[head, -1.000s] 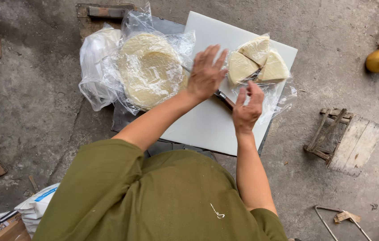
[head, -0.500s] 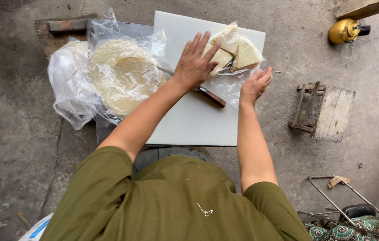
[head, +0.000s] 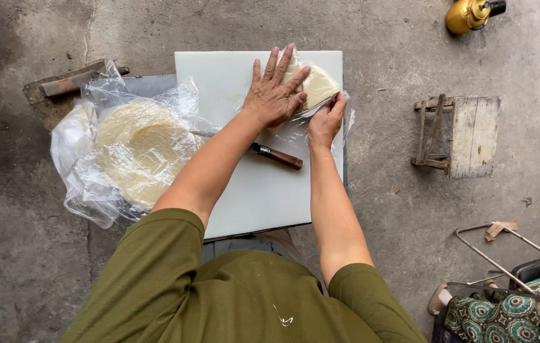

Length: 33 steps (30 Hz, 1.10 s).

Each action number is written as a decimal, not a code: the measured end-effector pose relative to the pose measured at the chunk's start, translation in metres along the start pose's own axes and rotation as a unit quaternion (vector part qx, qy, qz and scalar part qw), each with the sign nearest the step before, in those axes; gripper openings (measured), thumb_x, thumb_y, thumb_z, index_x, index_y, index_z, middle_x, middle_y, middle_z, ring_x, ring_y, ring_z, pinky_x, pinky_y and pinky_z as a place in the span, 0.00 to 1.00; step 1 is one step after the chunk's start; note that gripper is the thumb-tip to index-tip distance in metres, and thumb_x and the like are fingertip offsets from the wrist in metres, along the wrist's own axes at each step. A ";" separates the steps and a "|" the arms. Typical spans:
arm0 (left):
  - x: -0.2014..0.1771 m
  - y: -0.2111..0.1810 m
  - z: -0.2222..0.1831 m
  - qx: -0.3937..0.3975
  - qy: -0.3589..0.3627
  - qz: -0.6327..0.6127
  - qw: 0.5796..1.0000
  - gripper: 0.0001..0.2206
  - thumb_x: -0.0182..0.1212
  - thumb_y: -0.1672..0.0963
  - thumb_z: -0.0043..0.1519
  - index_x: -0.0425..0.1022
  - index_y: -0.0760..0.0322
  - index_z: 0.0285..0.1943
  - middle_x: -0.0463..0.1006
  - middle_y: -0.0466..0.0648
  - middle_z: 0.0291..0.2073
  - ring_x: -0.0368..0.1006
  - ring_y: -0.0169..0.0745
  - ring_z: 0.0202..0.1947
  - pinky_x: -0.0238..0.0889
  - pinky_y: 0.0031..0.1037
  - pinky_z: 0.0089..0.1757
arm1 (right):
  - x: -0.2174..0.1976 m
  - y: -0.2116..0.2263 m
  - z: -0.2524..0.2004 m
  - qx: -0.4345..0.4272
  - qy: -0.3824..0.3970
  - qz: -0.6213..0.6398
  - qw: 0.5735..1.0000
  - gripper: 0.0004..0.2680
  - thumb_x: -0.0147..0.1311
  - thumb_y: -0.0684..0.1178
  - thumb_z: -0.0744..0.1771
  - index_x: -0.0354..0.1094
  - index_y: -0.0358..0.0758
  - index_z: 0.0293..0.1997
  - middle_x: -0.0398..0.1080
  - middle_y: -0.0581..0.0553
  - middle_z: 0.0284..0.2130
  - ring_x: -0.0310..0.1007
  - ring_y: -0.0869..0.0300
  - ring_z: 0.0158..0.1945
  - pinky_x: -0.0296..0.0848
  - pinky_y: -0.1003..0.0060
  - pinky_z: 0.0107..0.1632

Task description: The person cuts stacks of round dough wrappers into halves and then into quarters using a knife, then folds the triangular pieces and puts them into a plastic bag.

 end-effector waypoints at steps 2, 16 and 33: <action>-0.002 0.001 0.001 -0.004 -0.003 -0.013 1.000 0.29 0.37 0.39 0.70 0.51 0.33 0.81 0.30 0.51 0.81 0.23 0.59 0.79 0.24 0.64 0.69 | 0.007 -0.001 0.003 0.081 0.012 0.223 0.971 0.17 0.45 0.38 0.69 0.55 0.27 0.67 0.67 0.35 0.58 0.68 0.50 0.62 0.68 0.58 0.65; 0.009 0.023 0.048 -0.217 -0.015 -0.155 0.964 0.49 0.70 0.36 0.45 0.63 0.75 0.64 0.64 0.62 0.61 0.60 0.59 0.63 0.59 0.49 0.59 | 0.001 0.032 0.004 0.011 0.019 -0.247 0.969 0.25 0.41 0.62 0.72 0.51 0.30 0.71 0.59 0.30 0.66 0.58 0.40 0.70 0.57 0.51 0.70; 0.028 0.017 0.136 0.094 0.438 -0.045 0.893 0.41 0.77 0.39 0.43 0.75 0.73 0.54 0.79 0.59 0.45 0.74 0.55 0.47 0.67 0.42 0.45 | -0.005 0.028 -0.007 -0.170 0.092 -0.158 0.968 0.21 0.37 0.57 0.75 0.50 0.35 0.75 0.60 0.34 0.69 0.57 0.42 0.72 0.56 0.53 0.73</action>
Point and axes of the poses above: each hand's wrist, its own z-axis towards the middle knuckle, its own x-axis out of the palm, y = z × x, the point moved 3 cm from there along z, towards the middle knuckle
